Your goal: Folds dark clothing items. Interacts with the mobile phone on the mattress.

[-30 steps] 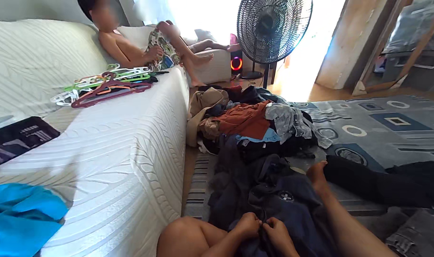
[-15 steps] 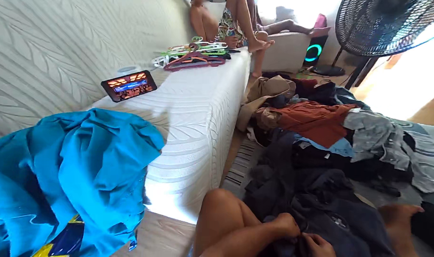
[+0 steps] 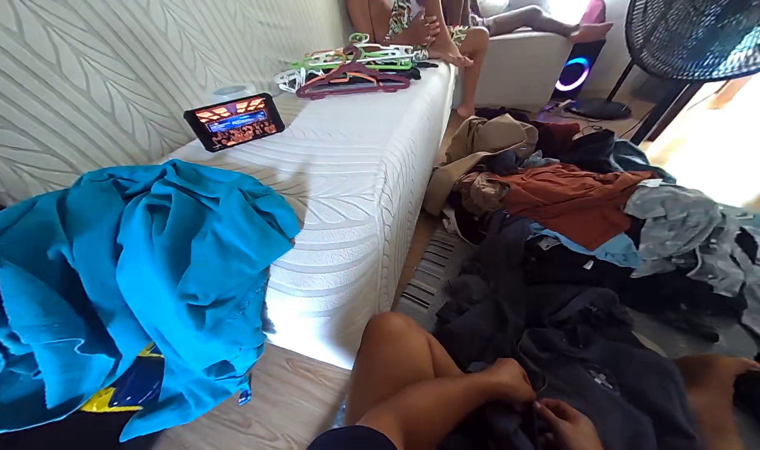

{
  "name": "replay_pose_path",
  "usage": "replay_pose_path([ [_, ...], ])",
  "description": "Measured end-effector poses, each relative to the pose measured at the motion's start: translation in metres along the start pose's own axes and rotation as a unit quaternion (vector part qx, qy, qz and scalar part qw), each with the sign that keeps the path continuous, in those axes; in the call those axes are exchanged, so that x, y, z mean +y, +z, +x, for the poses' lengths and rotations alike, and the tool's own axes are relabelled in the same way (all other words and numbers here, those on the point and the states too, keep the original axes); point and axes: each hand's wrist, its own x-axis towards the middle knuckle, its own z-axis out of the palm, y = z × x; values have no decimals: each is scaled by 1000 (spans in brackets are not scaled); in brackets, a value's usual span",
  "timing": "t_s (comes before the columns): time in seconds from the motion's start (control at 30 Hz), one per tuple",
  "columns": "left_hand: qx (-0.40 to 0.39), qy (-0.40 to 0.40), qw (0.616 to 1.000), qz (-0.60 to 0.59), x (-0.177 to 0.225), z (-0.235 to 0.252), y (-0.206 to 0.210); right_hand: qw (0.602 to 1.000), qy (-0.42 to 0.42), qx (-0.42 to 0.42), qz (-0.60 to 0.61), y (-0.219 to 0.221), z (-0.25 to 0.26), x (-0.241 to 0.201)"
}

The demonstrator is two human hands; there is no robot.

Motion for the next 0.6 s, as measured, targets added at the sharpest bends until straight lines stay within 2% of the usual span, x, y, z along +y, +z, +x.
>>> replay_pose_path([
  [0.27, 11, -15, 1000, 3, 1, -1, 3, 996, -27, 20, -84, 9, -5, -2],
  [0.6, 60, 44, 997, -9, 6, -5, 6, 999, -6, 16, 50, 1, -5, -9],
])
